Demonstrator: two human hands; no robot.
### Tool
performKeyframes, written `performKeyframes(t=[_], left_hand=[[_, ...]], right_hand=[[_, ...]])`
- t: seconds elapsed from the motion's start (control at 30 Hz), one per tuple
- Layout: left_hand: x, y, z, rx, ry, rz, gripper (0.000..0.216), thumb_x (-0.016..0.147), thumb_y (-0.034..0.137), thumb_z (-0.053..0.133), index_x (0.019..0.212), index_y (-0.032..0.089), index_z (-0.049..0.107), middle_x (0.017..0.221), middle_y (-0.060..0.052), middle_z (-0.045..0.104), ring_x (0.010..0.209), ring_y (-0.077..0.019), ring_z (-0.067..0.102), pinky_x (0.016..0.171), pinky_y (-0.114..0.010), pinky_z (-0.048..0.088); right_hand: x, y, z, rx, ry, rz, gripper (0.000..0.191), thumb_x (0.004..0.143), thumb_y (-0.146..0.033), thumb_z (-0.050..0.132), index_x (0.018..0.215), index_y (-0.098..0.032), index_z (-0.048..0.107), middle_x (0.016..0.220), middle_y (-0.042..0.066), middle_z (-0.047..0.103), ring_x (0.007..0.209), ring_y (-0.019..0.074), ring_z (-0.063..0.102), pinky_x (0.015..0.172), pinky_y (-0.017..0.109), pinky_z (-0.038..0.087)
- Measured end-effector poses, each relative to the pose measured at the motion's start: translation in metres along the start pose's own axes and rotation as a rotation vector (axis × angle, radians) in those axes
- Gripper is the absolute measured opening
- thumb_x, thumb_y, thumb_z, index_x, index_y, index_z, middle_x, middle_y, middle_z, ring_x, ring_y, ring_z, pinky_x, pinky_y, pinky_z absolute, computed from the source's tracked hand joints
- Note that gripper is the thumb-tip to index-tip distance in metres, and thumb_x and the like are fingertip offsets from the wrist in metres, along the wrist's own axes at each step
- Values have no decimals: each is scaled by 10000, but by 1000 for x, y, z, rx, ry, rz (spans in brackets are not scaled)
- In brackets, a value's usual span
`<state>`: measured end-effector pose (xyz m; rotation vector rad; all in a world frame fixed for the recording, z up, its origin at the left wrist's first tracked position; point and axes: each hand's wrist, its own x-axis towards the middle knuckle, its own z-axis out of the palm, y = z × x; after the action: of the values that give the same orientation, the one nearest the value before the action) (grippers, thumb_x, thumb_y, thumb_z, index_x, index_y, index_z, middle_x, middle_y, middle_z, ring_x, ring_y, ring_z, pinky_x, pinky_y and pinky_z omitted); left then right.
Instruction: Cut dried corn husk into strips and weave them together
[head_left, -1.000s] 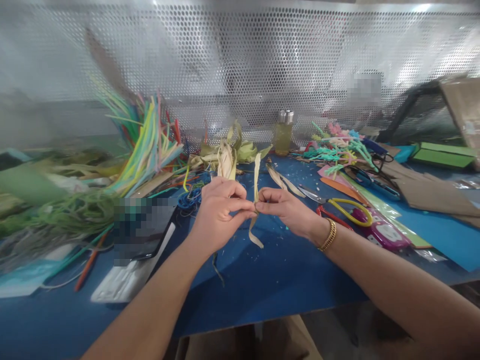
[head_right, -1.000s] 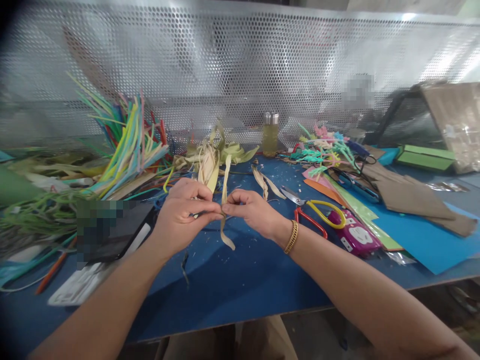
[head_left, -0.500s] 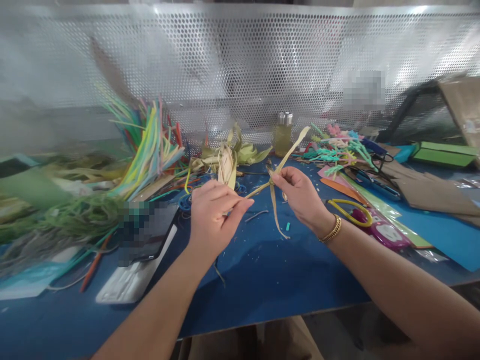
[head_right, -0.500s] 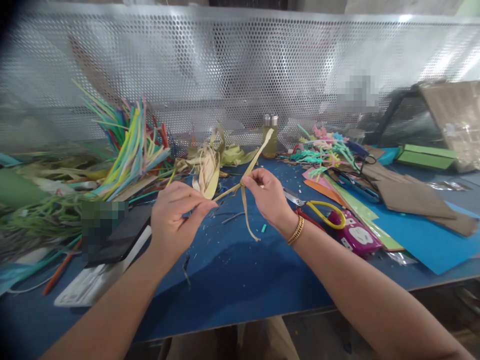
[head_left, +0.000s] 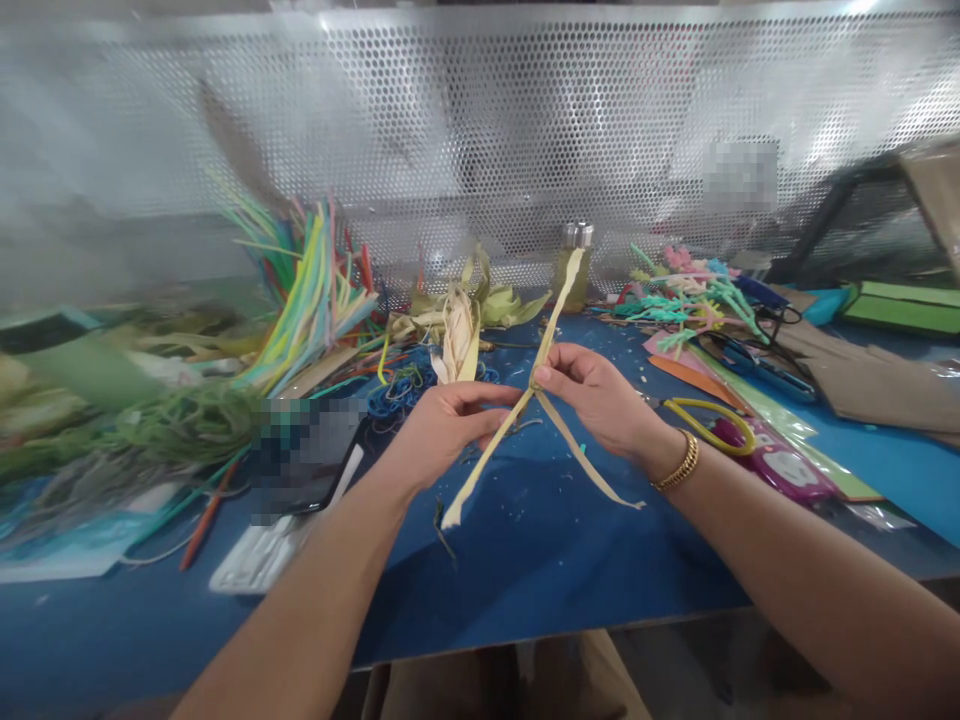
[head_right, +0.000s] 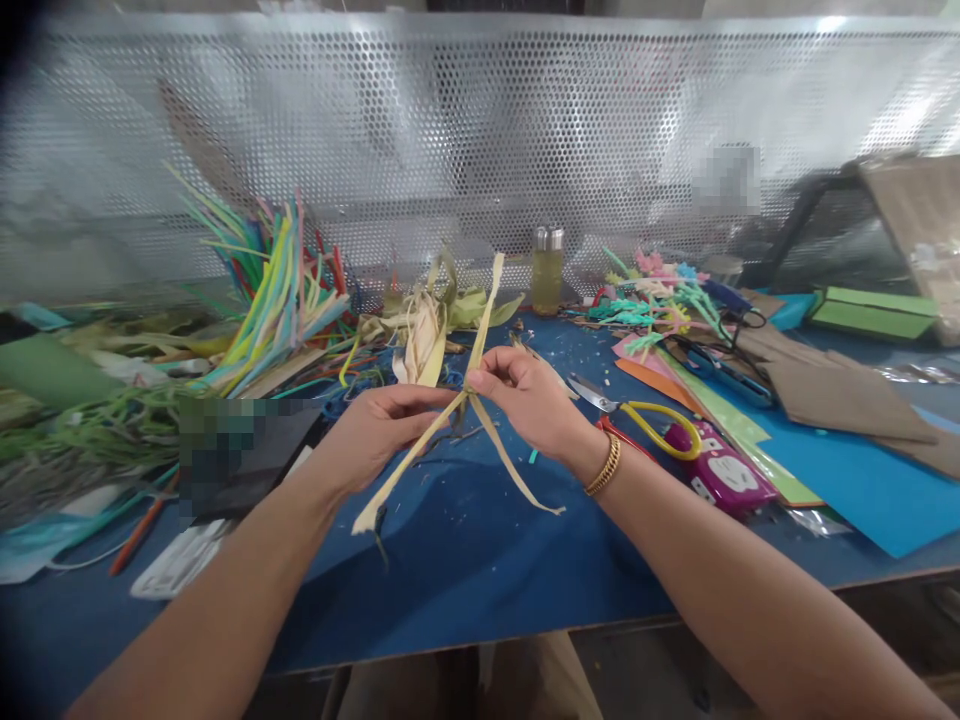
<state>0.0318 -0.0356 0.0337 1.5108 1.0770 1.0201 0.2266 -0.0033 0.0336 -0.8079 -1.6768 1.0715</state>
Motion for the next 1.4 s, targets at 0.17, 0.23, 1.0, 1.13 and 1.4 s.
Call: performKeyframes(t=[0.17,0.23,1.0,1.13,1.4], left_hand=[[1,-3,11,12,81,42,149,722,307,740,813,190,754,633,-12,682,541,-123,596,535,-230,449],[1,-5,15,-1,108,39,147,724,315,739,782,180,747,596,-10,669,549,-128,605,518,-217,442],[4,-10,24,-324,194,-79,240,610,291,842,787,156,751,649,-17,686,556,-103,616,513,-191,464],[5,-14,23,-338,199,-96,272,602,292,850,821,164,751,670,-18,696,570,-100,628,491,-170,438],[6,-15,24,-291,186,-58,241,663,287,812,855,156,748,603,-3,670,546,-93,604,506,-174,451]], right_hand=[[-2,6,11,-23,-62,3,281,847,-435,622,743,-189,532,687,-35,509,619,94,439,592,243,384],[-2,9,12,-54,-50,9,259,852,-436,614,783,-189,572,736,-12,579,665,111,511,634,257,427],[-2,3,11,263,44,178,166,776,-336,703,846,-190,665,829,12,665,755,132,602,747,307,482],[-4,1,12,197,50,49,100,767,-264,709,788,-181,657,802,4,656,740,115,589,744,291,476],[-6,-5,11,-142,36,29,59,758,-153,644,814,-161,660,721,2,644,646,117,580,609,267,461]])
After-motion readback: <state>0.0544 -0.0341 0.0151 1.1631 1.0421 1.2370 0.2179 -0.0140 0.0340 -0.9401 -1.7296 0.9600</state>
